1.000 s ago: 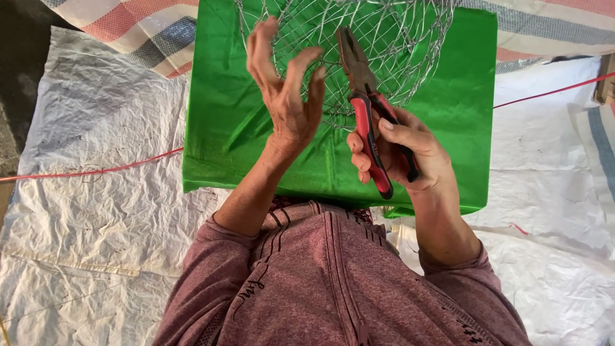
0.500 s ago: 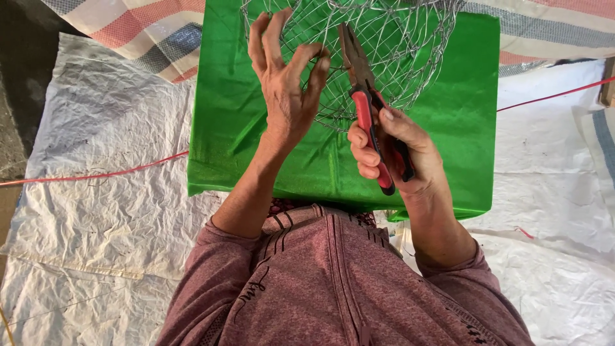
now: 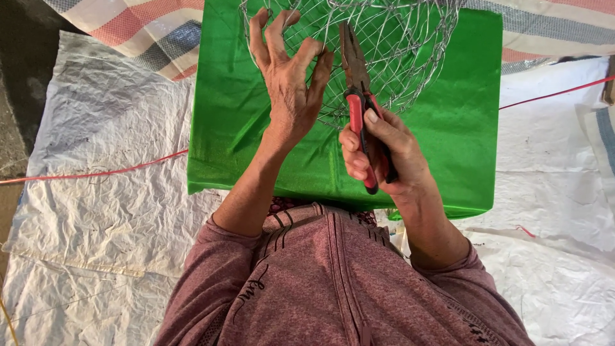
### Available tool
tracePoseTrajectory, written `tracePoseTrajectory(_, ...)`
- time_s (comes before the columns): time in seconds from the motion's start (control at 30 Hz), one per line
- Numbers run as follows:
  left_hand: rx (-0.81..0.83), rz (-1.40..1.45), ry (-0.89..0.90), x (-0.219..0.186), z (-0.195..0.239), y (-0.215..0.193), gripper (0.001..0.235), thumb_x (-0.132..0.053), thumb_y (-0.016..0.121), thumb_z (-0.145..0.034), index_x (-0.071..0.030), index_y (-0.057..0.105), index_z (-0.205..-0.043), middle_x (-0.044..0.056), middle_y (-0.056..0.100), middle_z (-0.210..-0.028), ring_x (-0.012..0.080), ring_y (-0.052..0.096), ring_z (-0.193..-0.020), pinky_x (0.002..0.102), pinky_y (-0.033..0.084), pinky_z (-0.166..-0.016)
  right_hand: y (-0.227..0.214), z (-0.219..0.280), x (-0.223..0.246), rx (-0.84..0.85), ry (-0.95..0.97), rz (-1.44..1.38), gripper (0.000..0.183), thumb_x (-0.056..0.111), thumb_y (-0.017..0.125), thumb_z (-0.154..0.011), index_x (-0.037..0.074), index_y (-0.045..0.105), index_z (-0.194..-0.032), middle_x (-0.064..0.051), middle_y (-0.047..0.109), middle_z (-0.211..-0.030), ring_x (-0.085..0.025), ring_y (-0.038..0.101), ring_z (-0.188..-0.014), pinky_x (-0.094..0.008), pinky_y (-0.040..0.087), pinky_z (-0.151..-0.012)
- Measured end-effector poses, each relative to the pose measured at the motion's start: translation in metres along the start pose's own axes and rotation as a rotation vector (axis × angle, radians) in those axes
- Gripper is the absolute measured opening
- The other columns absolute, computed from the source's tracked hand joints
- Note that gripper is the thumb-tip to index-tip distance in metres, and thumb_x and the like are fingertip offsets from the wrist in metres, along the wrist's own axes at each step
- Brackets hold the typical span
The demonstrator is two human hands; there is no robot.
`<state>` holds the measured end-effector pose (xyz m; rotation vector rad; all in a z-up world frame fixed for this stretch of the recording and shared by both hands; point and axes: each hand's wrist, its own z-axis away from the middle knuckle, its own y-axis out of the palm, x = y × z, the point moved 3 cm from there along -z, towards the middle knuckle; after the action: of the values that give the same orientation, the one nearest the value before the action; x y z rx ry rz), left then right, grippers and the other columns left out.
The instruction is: Using pliers to bend and secure wire mesh components together to form a basket-like structure.
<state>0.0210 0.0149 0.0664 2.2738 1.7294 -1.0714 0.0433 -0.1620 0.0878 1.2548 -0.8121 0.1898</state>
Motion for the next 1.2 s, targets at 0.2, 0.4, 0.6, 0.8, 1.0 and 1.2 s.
tracePoseTrajectory(0.2,0.031,0.047,-0.016,-0.003,-0.003,-0.006,0.011,-0.013,0.079,-0.095,-0.01,0.069,-0.092,0.005,0.039,-0.144,0.0347,0.019,-0.147,0.056,0.023,-0.123,-0.009,0.001,-0.004,0.015,0.072,-0.052,0.028,0.022,0.062,-0.107,0.007,0.054,-0.13,-0.016,0.064,-0.097,-0.022,0.061,-0.072,-0.034,0.052,-0.059)
tracePoseTrajectory(0.4,0.085,0.064,0.055,0.005,-0.004,-0.016,0.025,-0.009,0.094,-0.082,-0.014,0.076,-0.098,0.003,0.043,-0.141,0.0337,0.024,-0.146,0.055,0.019,-0.127,-0.016,0.017,-0.003,0.011,0.134,-0.092,0.036,0.022,0.062,-0.107,0.003,0.052,-0.136,-0.021,0.064,-0.102,-0.026,0.066,-0.079,-0.039,0.061,-0.067)
tracePoseTrajectory(0.6,0.114,0.087,0.067,-0.003,-0.01,-0.024,0.023,-0.009,0.095,-0.085,-0.012,0.075,-0.097,0.007,0.047,-0.137,0.0298,0.046,-0.133,0.052,0.014,-0.125,-0.025,0.017,-0.009,0.023,0.106,-0.086,0.034,0.019,0.057,-0.109,0.001,0.052,-0.137,-0.021,0.065,-0.1,-0.025,0.065,-0.076,-0.036,0.06,-0.062)
tracePoseTrajectory(0.8,0.108,0.083,0.115,0.005,-0.008,-0.022,0.026,-0.005,0.095,-0.082,-0.012,0.078,-0.101,0.006,0.046,-0.136,0.029,0.044,-0.131,0.052,0.019,-0.122,-0.032,0.014,-0.01,0.037,0.123,-0.102,0.034,0.02,0.058,-0.108,0.002,0.053,-0.136,-0.021,0.065,-0.101,-0.023,0.064,-0.075,-0.036,0.062,-0.061)
tracePoseTrajectory(1.0,0.166,0.06,0.069,0.022,0.003,-0.015,0.024,-0.016,0.094,-0.094,-0.017,0.082,-0.114,0.003,0.035,-0.154,0.032,0.03,-0.148,0.053,0.017,-0.129,-0.042,0.013,-0.001,0.143,0.129,-0.149,0.036,0.02,0.052,-0.111,-0.001,0.053,-0.141,-0.021,0.063,-0.101,-0.022,0.063,-0.076,-0.035,0.061,-0.06)
tracePoseTrajectory(1.2,0.209,0.105,0.062,0.022,0.002,-0.02,0.027,-0.004,0.087,-0.095,-0.014,0.082,-0.119,0.004,0.036,-0.155,0.0294,0.037,-0.146,0.054,0.014,-0.128,-0.047,0.009,-0.002,0.164,0.164,-0.168,0.039,0.021,0.052,-0.111,-0.002,0.051,-0.143,-0.022,0.062,-0.101,-0.022,0.063,-0.075,-0.035,0.059,-0.058)
